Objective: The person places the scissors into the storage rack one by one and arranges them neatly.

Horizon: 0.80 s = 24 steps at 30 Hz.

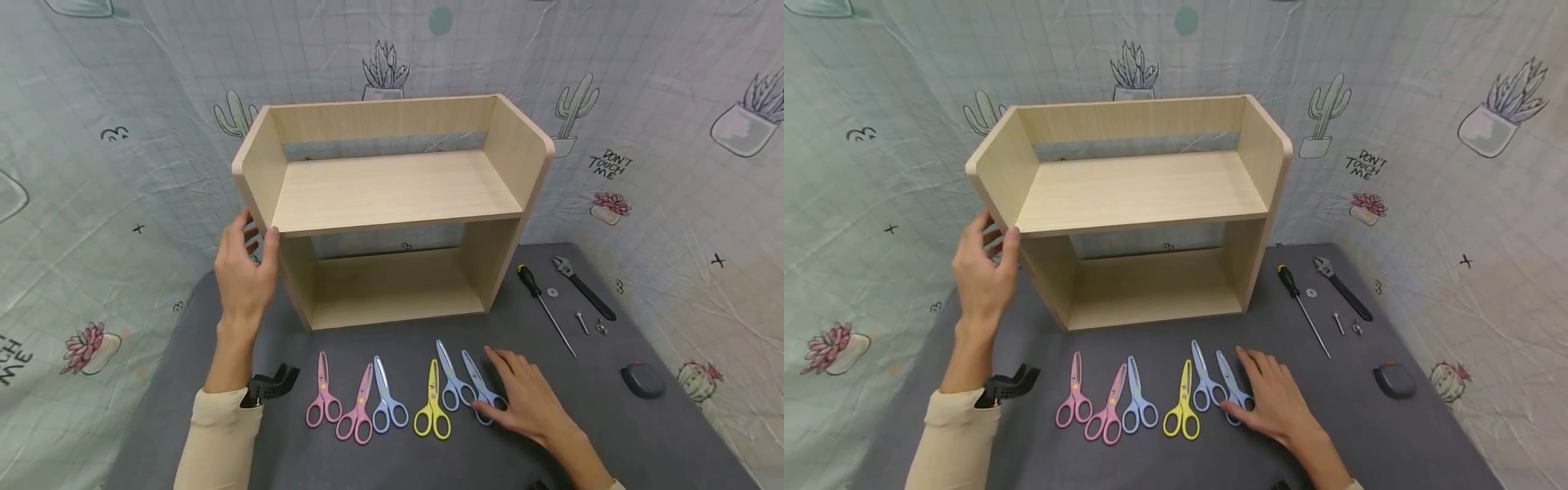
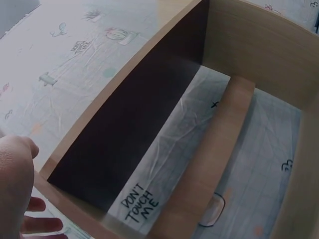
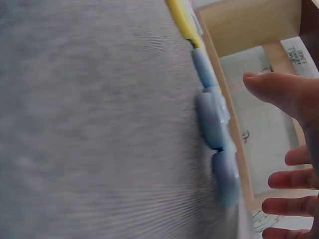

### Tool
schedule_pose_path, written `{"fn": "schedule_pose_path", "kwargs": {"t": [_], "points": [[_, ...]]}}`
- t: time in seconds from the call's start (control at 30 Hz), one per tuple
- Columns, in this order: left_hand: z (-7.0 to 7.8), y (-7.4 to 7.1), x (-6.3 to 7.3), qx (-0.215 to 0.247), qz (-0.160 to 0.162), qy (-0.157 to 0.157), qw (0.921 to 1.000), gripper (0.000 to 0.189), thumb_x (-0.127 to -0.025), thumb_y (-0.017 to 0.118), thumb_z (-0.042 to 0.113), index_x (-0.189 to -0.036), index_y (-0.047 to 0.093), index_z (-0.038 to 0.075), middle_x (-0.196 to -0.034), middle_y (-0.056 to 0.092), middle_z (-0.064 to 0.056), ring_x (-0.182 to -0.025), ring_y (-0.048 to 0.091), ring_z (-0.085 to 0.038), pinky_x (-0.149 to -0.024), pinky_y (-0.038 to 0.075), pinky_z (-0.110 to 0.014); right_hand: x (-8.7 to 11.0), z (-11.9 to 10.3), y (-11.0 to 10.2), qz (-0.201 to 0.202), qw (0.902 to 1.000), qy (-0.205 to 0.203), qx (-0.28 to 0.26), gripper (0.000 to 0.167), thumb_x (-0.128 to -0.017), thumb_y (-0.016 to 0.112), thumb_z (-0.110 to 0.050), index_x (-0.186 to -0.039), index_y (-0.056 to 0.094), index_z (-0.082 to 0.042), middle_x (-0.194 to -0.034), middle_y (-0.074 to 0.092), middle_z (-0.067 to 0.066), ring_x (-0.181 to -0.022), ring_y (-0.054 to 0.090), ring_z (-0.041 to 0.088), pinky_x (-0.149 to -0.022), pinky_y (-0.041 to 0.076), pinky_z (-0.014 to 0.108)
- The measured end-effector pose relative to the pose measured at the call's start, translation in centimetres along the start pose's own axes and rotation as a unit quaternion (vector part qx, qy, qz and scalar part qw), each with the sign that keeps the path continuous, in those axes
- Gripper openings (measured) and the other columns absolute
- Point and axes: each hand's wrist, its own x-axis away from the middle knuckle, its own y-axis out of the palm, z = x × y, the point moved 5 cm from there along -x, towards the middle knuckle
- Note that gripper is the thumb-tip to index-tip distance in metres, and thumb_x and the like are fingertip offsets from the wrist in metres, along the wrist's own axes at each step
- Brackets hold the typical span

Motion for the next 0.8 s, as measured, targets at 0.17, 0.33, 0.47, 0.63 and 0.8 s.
{"fn": "schedule_pose_path", "kwargs": {"t": [0.17,0.33,0.47,0.63,0.8], "points": [[-0.2,0.4,-0.3,0.014,0.007,-0.006,0.9999,0.047,-0.098,0.059,0.029,-0.136,0.057,0.001,-0.126,0.063,-0.023,-0.112,0.067,-0.038,-0.088,0.056,-0.056,0.7,0.2,0.8,-0.015,0.9998,0.012,-0.005,0.101,-0.071,0.076,-0.070,-0.145,0.051,-0.007,-0.128,0.060,0.011,-0.113,0.058,0.027,-0.086,0.048,0.047],[-0.4,0.7,-0.6,0.024,0.013,-0.009,0.9996,0.043,-0.098,0.059,0.026,-0.130,0.060,-0.002,-0.120,0.065,-0.024,-0.108,0.068,-0.039,-0.086,0.057,-0.055,1.2,0.3,1.4,-0.040,0.9988,0.027,0.003,0.103,-0.069,0.075,-0.075,-0.144,0.053,-0.008,-0.126,0.060,0.008,-0.112,0.057,0.025,-0.086,0.046,0.045],[-0.4,0.7,-0.8,0.021,0.016,-0.012,0.9996,0.042,-0.098,0.058,0.027,-0.128,0.061,-0.003,-0.118,0.066,-0.025,-0.106,0.068,-0.038,-0.084,0.057,-0.056,1.4,0.4,1.5,-0.048,0.9985,0.024,0.009,0.101,-0.067,0.074,-0.077,-0.138,0.058,-0.008,-0.120,0.060,0.005,-0.107,0.055,0.022,-0.084,0.045,0.042],[-0.4,0.8,-0.8,0.007,0.014,-0.015,0.9998,0.043,-0.099,0.056,0.029,-0.128,0.061,-0.002,-0.117,0.067,-0.024,-0.104,0.069,-0.036,-0.082,0.057,-0.054,1.7,0.3,1.6,-0.062,0.9978,0.017,0.012,0.097,-0.067,0.071,-0.081,-0.130,0.064,-0.008,-0.109,0.058,0.000,-0.098,0.052,0.017,-0.081,0.043,0.039],[-0.6,0.9,-0.6,0.007,0.013,-0.014,0.9998,0.042,-0.099,0.056,0.028,-0.130,0.061,0.001,-0.118,0.067,-0.021,-0.104,0.069,-0.033,-0.082,0.053,-0.021,2.0,0.2,1.7,-0.080,0.9966,0.019,0.010,0.091,-0.068,0.070,-0.080,-0.125,0.067,-0.009,-0.103,0.055,-0.005,-0.094,0.050,0.013,-0.078,0.041,0.037]]}}
